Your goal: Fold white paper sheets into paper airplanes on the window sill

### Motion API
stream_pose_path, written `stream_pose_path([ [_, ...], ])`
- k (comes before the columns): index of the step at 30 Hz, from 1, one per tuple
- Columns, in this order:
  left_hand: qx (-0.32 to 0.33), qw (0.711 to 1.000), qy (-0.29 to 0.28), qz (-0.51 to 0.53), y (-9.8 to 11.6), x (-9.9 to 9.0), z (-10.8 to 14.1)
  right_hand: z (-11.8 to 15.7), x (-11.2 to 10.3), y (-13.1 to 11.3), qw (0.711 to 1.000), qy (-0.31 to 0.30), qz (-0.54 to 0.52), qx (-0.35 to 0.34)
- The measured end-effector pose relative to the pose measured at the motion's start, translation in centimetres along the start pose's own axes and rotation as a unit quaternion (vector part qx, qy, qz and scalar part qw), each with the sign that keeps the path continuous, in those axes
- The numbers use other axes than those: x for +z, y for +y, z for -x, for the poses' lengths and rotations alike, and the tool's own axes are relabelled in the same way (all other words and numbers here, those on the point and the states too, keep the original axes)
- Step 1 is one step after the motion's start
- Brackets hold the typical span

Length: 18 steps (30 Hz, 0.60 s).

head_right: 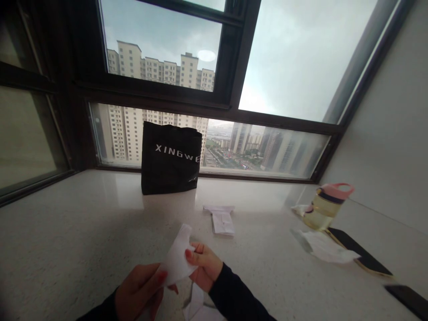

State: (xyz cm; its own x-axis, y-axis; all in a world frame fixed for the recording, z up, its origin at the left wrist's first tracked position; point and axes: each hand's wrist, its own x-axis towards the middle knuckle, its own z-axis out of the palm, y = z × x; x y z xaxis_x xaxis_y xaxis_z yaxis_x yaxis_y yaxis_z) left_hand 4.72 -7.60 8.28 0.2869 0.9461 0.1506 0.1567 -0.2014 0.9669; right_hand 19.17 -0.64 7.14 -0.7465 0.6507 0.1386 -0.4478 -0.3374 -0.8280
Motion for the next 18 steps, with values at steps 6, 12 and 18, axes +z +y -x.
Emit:
stream_pose_path([
  [6,0.022,0.994,-0.001,-0.111,0.5,-0.2,0.3,0.4,-0.8,-0.8,0.995,0.024,0.091,0.037],
  [12,-0.070,0.994,-0.001,-0.083,-1.2,-0.7,-0.9,0.4,-1.7,-3.6,0.968,0.077,0.229,0.068],
  [18,-0.068,0.996,0.035,-0.040,-1.4,-1.4,-1.1,1.9,-4.5,-6.3,0.906,0.192,0.371,0.070],
])
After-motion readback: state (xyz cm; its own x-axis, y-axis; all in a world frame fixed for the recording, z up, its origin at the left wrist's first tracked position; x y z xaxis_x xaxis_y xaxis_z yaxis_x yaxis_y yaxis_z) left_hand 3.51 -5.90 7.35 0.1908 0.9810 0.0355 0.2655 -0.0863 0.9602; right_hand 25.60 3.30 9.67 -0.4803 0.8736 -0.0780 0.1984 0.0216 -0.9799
